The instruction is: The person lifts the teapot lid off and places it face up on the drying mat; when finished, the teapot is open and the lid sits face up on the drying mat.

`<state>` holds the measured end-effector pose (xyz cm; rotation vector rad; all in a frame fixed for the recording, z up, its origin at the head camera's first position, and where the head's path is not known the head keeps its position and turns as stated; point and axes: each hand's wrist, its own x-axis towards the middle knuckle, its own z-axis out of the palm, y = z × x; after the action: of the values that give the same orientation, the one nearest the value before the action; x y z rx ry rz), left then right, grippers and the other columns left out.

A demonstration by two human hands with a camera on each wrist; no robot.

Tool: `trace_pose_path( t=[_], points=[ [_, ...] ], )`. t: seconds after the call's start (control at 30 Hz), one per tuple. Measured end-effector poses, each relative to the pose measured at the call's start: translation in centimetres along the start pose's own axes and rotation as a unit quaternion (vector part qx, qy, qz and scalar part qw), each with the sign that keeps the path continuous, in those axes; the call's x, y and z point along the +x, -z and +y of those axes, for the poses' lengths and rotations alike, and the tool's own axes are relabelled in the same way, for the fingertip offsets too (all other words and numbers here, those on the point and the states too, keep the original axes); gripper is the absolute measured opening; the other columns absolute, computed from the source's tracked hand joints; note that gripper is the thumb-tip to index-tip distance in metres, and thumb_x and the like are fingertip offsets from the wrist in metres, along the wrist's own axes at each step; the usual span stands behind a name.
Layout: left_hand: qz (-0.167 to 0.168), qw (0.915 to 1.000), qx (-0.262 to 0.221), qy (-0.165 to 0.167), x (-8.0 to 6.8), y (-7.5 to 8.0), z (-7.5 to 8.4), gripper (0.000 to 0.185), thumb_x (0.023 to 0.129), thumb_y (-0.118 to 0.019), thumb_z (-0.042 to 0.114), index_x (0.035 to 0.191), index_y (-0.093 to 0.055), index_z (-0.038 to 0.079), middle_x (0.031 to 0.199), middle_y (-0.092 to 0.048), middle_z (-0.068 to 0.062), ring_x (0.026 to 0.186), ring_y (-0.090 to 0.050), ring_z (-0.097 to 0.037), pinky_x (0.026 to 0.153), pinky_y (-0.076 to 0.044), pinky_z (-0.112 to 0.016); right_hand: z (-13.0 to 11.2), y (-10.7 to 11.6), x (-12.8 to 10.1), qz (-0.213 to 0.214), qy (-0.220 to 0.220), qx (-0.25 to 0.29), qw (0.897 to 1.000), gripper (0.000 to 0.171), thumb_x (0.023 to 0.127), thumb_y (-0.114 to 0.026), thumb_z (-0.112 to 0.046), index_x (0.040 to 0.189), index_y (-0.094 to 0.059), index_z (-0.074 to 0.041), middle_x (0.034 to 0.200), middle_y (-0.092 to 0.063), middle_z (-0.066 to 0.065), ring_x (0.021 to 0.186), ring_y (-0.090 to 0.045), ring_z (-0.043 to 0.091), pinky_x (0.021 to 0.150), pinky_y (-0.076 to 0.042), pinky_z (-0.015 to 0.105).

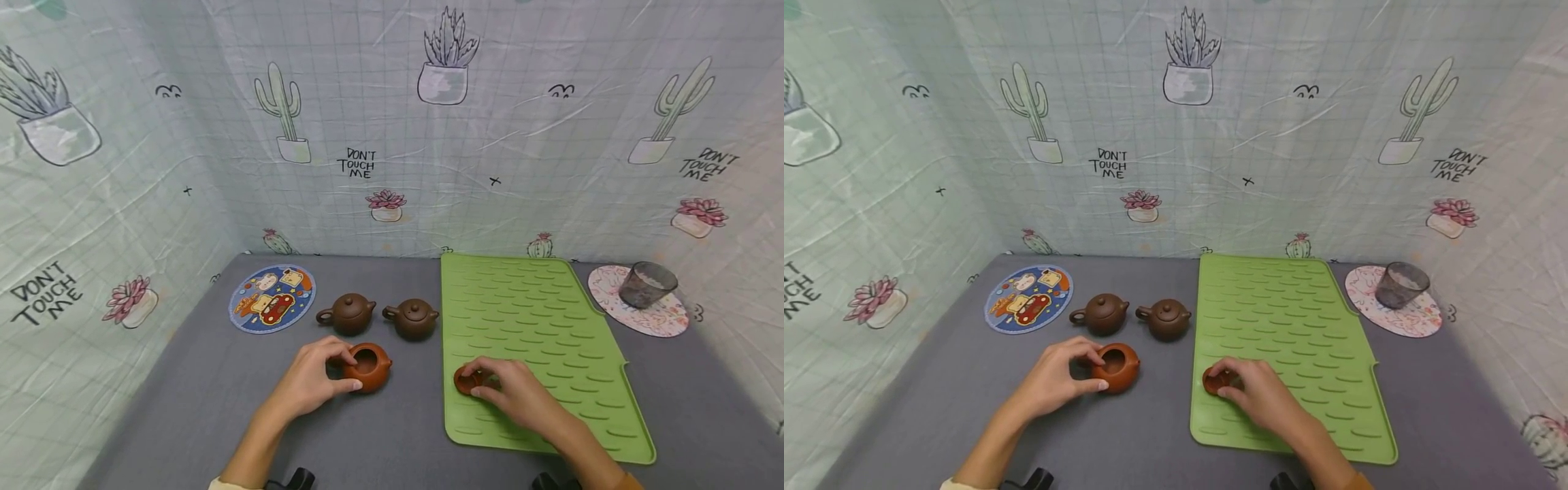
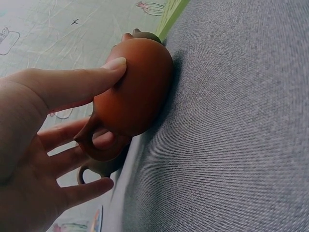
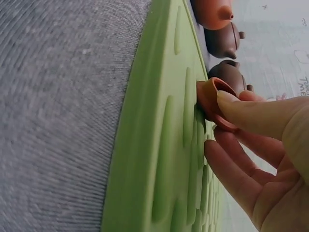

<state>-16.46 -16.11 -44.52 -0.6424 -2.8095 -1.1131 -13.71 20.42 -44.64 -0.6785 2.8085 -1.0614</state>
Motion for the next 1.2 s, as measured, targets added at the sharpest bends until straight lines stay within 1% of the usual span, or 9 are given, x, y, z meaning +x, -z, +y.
trace_pose_path(
  t=[0.1, 0.17, 0.27, 0.4, 0.53, 0.73, 1.0, 1.2],
  points=[
    [0.0, 1.0, 0.001, -0.001, 0.02, 0.01, -0.02, 0.027, 0.072, -0.093, 0.021, 0.092, -0.075, 0.02, 0.11, -0.074, 0.004, 0.103, -0.069, -0.015, 0.093, -0.055, -0.037, -0.05, -0.19, -0.01, 0.019, 0.008, -0.021, 1.0, 0.026, 0.084, -0.081, -0.008, 0.106, -0.072, -0.018, 0.108, -0.074, -0.002, 0.088, -0.072, 0.009, 0.074, -0.059, 0.023],
    [-0.001, 1.0, 0.0, -0.001, 0.04, 0.01, -0.03, 0.026, 0.073, -0.093, 0.022, 0.092, -0.075, 0.02, 0.11, -0.074, 0.004, 0.103, -0.069, -0.015, 0.093, -0.055, -0.037, -0.09, -0.33, -0.06, 0.034, 0.013, -0.037, 0.999, 0.026, 0.082, -0.083, -0.007, 0.103, -0.071, -0.018, 0.106, -0.071, -0.003, 0.086, -0.072, 0.01, 0.074, -0.059, 0.023],
    [-0.003, 1.0, 0.0, 0.001, 0.02, 0.0, -0.04, 0.026, 0.073, -0.093, 0.022, 0.091, -0.075, 0.02, 0.11, -0.074, 0.005, 0.103, -0.069, -0.015, 0.094, -0.055, -0.037, -0.17, -0.46, -0.08, 0.046, 0.01, -0.048, 0.998, 0.026, 0.08, -0.084, -0.007, 0.1, -0.071, -0.017, 0.103, -0.067, -0.004, 0.084, -0.07, 0.01, 0.072, -0.058, 0.023],
    [-0.004, 1.0, -0.001, 0.002, 0.04, -0.01, -0.01, 0.026, 0.072, -0.093, 0.022, 0.091, -0.074, 0.021, 0.11, -0.074, 0.005, 0.103, -0.069, -0.015, 0.094, -0.056, -0.037, -0.24, -0.46, 0.02, 0.045, -0.013, -0.039, 0.998, 0.027, 0.08, -0.085, -0.007, 0.101, -0.071, -0.015, 0.101, -0.069, -0.003, 0.083, -0.07, 0.012, 0.071, -0.057, 0.022],
    [-0.005, 1.0, 0.0, -0.003, 0.11, 0.0, 0.06, 0.026, 0.072, -0.093, 0.022, 0.091, -0.075, 0.02, 0.11, -0.074, 0.004, 0.103, -0.069, -0.015, 0.094, -0.056, -0.037, -0.26, -0.52, 0.1, 0.044, -0.037, -0.026, 0.998, 0.028, 0.078, -0.086, -0.006, 0.1, -0.07, -0.015, 0.102, -0.069, -0.001, 0.084, -0.072, 0.015, 0.072, -0.058, 0.021],
    [-0.006, 1.0, 0.0, -0.003, 0.21, 0.06, 0.07, 0.026, 0.071, -0.094, 0.021, 0.09, -0.075, 0.02, 0.109, -0.074, 0.005, 0.103, -0.069, -0.015, 0.094, -0.055, -0.036, -0.03, -0.72, 0.09, 0.049, -0.043, -0.031, 0.997, 0.028, 0.079, -0.085, -0.006, 0.1, -0.069, -0.016, 0.103, -0.068, -0.001, 0.083, -0.071, 0.014, 0.073, -0.057, 0.022],
    [-0.008, 1.0, 0.005, 0.002, 0.29, 0.07, 0.15, 0.026, 0.071, -0.094, 0.022, 0.089, -0.075, 0.021, 0.111, -0.074, 0.004, 0.105, -0.069, -0.016, 0.096, -0.055, -0.039, -0.34, -0.75, 0.48, 0.044, -0.055, -0.052, 0.996, 0.031, 0.078, -0.086, -0.005, 0.098, -0.066, -0.017, 0.102, -0.065, -0.003, 0.084, -0.069, 0.011, 0.073, -0.057, 0.022],
    [-0.008, 0.9999, 0.008, 0.001, 0.31, 0.13, 0.19, 0.026, 0.07, -0.094, 0.022, 0.088, -0.075, 0.021, 0.11, -0.074, 0.003, 0.105, -0.07, -0.018, 0.096, -0.055, -0.04, -0.79, -0.76, 0.78, 0.036, -0.068, -0.086, 0.993, 0.032, 0.076, -0.087, -0.007, 0.096, -0.064, -0.019, 0.101, -0.064, -0.006, 0.085, -0.065, 0.007, 0.073, -0.055, 0.023]
  ],
)
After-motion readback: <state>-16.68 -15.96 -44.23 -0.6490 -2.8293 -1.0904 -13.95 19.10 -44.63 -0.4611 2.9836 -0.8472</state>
